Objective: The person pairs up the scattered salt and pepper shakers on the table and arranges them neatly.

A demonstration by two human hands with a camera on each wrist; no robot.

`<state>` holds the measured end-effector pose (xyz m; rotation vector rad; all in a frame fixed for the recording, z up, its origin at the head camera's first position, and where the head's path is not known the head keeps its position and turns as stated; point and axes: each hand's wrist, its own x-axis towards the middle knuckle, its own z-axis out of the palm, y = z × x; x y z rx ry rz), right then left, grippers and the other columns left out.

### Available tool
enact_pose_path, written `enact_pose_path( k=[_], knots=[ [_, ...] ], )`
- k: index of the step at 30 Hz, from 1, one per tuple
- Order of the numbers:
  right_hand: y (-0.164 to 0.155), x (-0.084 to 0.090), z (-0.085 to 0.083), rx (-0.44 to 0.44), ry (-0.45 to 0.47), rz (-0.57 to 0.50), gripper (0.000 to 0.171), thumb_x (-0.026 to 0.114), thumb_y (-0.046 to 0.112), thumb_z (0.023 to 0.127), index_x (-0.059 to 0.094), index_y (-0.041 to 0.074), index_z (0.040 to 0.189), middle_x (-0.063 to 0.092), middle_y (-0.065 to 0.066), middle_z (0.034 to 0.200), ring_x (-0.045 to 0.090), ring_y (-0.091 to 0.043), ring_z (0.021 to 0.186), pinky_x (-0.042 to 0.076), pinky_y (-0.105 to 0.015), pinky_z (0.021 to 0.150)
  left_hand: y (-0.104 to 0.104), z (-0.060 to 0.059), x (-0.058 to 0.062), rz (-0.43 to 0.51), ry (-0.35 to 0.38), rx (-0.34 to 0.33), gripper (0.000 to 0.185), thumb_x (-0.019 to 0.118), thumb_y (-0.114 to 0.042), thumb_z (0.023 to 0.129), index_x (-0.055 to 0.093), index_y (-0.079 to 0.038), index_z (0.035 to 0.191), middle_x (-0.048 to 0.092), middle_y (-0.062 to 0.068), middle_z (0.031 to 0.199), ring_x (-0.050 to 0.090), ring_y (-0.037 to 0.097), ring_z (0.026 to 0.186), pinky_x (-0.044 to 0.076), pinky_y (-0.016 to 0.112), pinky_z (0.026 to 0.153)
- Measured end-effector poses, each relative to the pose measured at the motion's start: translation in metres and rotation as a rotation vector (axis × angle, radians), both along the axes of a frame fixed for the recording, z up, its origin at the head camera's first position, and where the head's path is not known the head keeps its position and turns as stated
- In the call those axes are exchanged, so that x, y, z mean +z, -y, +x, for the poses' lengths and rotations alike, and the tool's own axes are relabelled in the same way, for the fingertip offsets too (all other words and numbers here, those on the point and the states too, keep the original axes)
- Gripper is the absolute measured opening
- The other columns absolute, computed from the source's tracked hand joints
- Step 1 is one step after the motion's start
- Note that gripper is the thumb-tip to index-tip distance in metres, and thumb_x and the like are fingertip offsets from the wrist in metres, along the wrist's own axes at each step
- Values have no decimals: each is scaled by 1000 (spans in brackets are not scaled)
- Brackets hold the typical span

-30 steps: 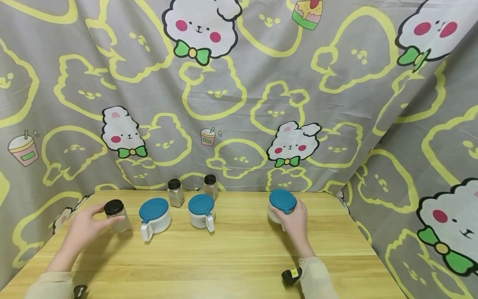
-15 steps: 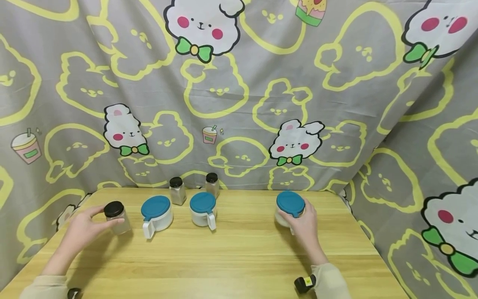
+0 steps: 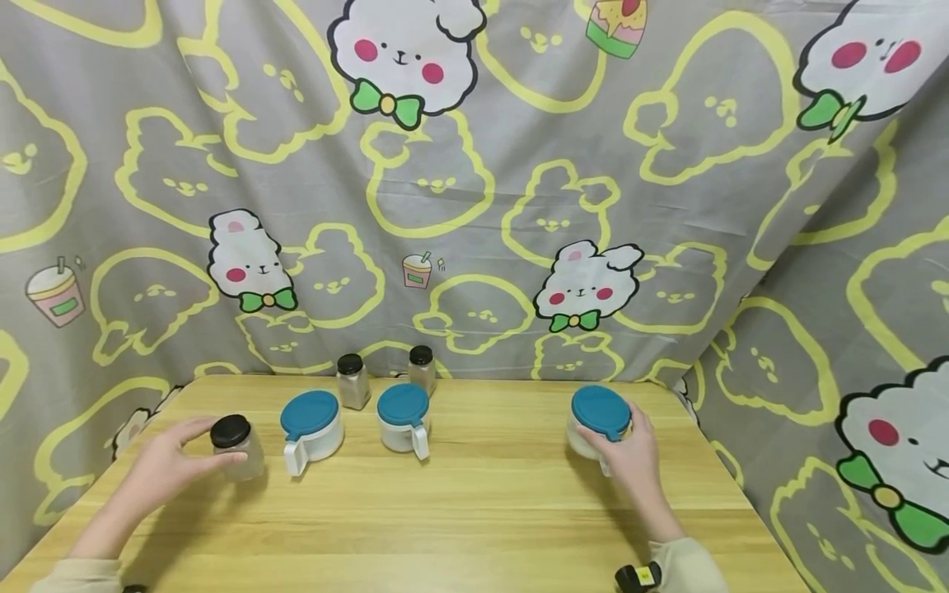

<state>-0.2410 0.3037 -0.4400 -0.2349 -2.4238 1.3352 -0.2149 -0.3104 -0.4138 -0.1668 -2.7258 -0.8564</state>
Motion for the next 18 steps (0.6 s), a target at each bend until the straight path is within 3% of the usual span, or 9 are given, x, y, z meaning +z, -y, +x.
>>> enact_pose_path(
  k=[18],
  knots=[
    [-16,-2,18,-14,78,8,101,82,37,77,25,4,153,33,-29,152,31,-47,140,32,-65,108,-11,6,-1,4,-20,-79,71,85,-42,71,64,1,124,62,27,125,54,49,118,44,66,92]
  ],
)
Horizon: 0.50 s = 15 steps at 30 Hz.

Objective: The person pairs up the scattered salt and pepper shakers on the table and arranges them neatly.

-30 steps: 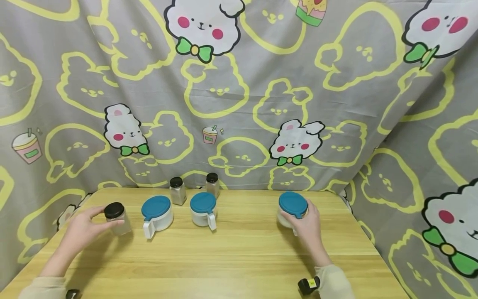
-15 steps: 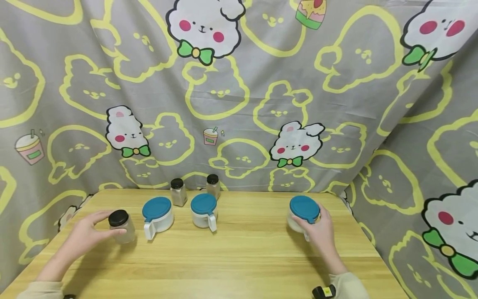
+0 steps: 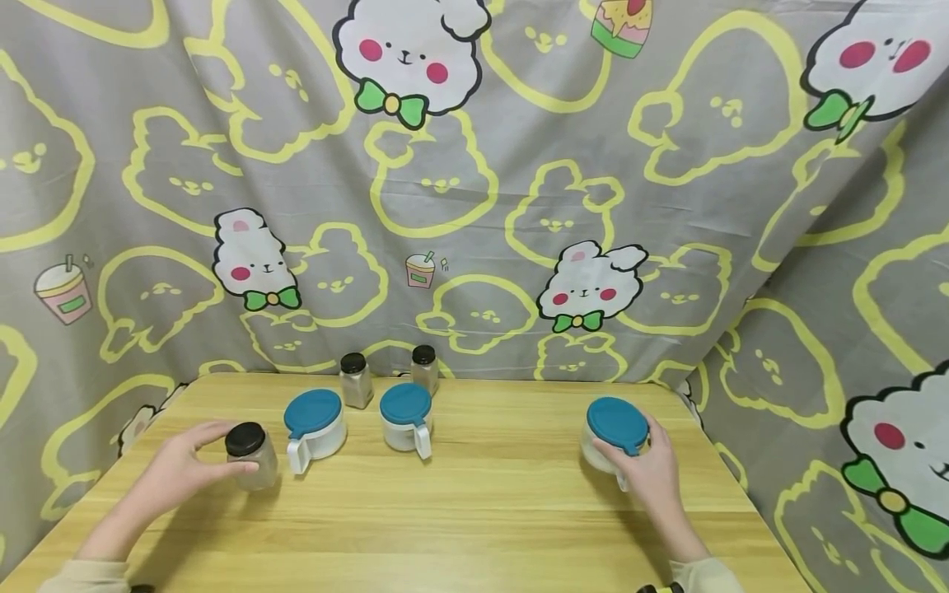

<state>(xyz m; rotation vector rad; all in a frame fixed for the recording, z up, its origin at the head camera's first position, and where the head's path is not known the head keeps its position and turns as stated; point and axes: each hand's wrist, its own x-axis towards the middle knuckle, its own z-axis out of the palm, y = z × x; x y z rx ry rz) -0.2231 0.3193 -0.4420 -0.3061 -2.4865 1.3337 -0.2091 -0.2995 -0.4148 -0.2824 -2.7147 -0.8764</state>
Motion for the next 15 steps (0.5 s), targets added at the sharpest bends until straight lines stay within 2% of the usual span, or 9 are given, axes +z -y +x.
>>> enact_pose_path(
  k=[7,15],
  knots=[
    [-7,1,5,-16,16,8,103,81,37,78,21,3,154,30,-31,153,30,-48,140,32,-64,107,-8,3,1,-8,-46,-31,70,86,-41,69,66,1,121,64,25,122,57,47,115,47,64,90],
    [-13,1,9,-18,37,-6,102,79,38,80,18,4,155,28,-31,154,29,-48,140,32,-64,107,-20,7,5,-9,-46,-43,72,87,-42,67,66,3,120,63,26,123,57,48,115,47,64,91]
  ],
)
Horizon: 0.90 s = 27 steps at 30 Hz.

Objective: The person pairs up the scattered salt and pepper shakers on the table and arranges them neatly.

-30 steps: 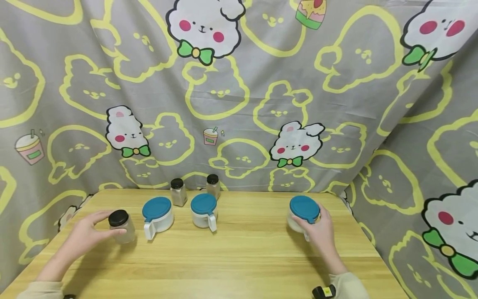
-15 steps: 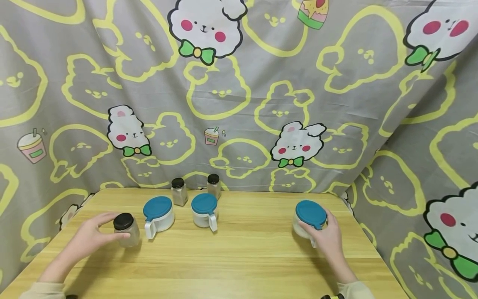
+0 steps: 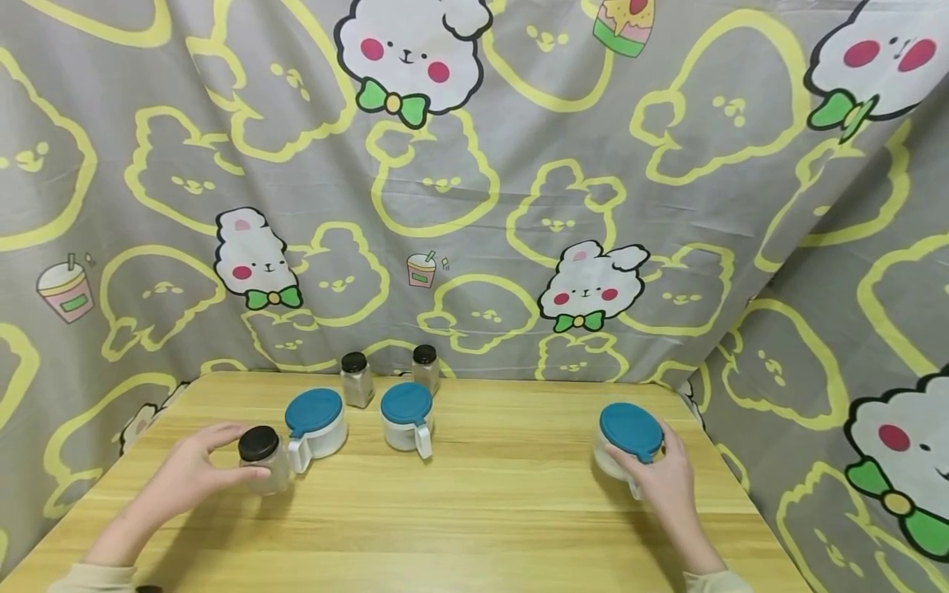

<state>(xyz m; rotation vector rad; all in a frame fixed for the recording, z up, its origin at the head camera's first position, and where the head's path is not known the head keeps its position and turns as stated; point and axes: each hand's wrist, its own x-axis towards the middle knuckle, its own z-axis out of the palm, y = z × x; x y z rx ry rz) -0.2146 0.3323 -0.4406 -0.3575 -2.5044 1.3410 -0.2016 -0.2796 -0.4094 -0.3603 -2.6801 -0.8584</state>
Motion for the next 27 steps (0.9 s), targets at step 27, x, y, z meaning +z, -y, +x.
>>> enact_pose_path(
  k=[27],
  knots=[
    [-10,-5,2,-45,-27,29,95,79,36,80,26,2,152,33,-31,150,33,-48,136,35,-63,103,-45,-4,-4,-10,-62,-77,64,87,-49,64,72,-11,113,69,7,115,63,31,108,52,53,89]
  ],
)
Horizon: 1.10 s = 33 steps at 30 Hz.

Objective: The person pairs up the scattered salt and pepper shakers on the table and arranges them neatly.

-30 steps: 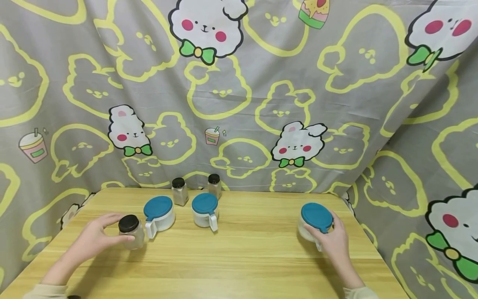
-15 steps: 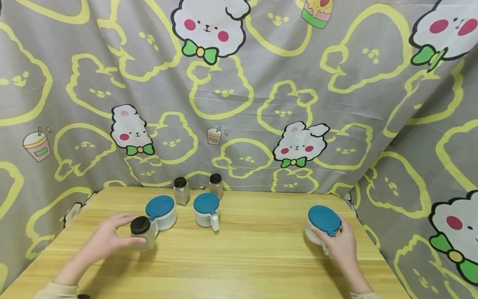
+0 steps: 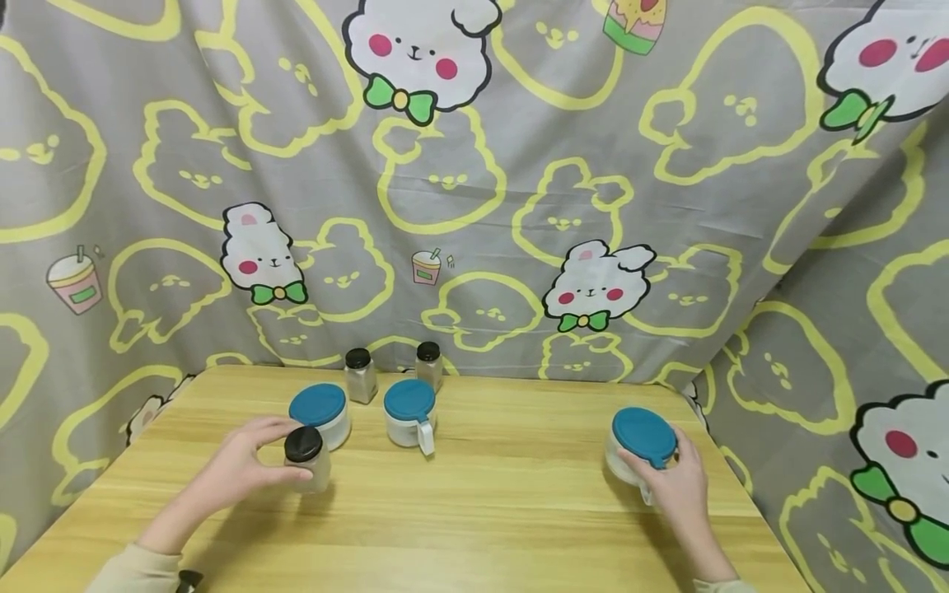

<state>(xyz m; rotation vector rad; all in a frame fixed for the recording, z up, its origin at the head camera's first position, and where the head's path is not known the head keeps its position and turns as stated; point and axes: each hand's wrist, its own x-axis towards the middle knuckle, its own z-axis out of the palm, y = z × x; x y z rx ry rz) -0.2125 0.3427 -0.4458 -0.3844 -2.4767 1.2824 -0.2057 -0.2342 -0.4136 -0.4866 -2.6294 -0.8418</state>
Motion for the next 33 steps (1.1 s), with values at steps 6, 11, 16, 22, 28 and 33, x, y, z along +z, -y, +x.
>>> enact_pose_path(
  k=[6,11,16,22,28,33],
  knots=[
    [2,1,0,14,23,0,98,78,37,81,22,-1,152,29,-34,150,31,-51,136,32,-66,103,-10,-3,-4,-14,-35,-8,66,87,-51,61,73,-10,111,70,4,112,63,28,106,53,49,88],
    [3,1,1,13,27,-4,98,78,37,81,22,-1,153,29,-33,151,31,-51,137,32,-65,104,-19,-6,-6,-14,-20,-22,70,88,-51,61,72,-8,113,69,6,116,61,31,111,50,53,92],
    [2,0,0,9,17,3,98,78,37,81,23,-1,152,30,-33,150,32,-50,136,33,-65,103,-28,-9,-7,-5,6,-50,73,86,-54,60,72,-9,116,68,3,117,61,26,111,50,52,93],
    [2,-1,1,8,4,6,97,79,36,81,24,-1,152,32,-33,149,33,-49,136,34,-64,103,-40,-13,-4,1,32,-72,71,86,-55,60,72,-10,114,68,4,119,58,26,114,45,56,96],
    [2,-3,0,10,8,9,97,79,36,80,24,0,152,32,-33,149,33,-49,136,35,-64,102,-54,-16,-3,1,37,-98,70,87,-53,60,73,-10,114,68,4,120,58,26,114,42,59,97],
    [3,-1,1,12,16,11,98,79,37,81,23,0,152,31,-33,150,33,-50,136,36,-64,102,-65,-20,-6,-4,33,-113,71,86,-55,61,72,-11,114,69,1,117,59,26,113,39,57,97]
  ],
)
